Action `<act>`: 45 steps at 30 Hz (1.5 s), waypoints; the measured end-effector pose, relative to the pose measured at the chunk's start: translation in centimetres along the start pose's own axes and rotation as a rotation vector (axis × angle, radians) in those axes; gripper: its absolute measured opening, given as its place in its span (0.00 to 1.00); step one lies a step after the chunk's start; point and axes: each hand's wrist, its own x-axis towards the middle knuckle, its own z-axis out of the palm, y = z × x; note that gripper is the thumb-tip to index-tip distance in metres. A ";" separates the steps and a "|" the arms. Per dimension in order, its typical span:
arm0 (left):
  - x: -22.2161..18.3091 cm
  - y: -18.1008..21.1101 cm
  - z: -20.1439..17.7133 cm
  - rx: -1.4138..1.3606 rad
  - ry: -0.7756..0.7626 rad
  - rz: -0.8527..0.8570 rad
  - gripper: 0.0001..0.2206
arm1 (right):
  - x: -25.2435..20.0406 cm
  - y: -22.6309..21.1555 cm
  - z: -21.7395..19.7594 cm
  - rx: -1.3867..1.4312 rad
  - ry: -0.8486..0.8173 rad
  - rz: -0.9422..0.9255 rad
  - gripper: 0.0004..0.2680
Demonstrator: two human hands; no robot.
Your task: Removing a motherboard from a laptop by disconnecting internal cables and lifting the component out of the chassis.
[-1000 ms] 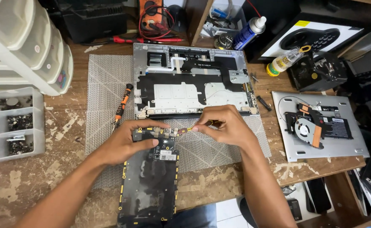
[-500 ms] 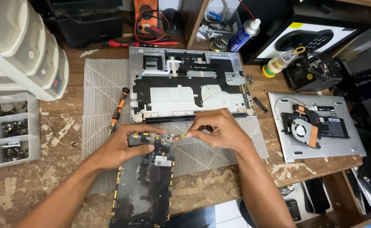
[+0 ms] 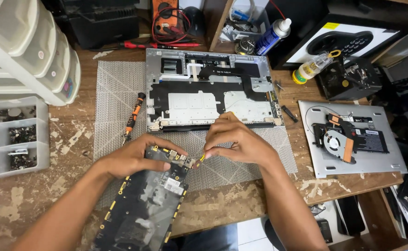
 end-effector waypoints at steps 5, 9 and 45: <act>0.2 0.2 -0.2 0.013 -0.055 0.012 0.20 | 0.2 -0.7 0.8 -0.006 -0.044 -0.015 0.04; 0.0 1.1 0.0 0.132 -0.050 0.007 0.20 | 0.1 -0.6 0.7 -0.023 -0.072 -0.018 0.03; 0.1 0.7 -0.3 0.070 -0.052 -0.139 0.23 | 1.3 -0.7 2.3 -0.014 0.150 -0.085 0.03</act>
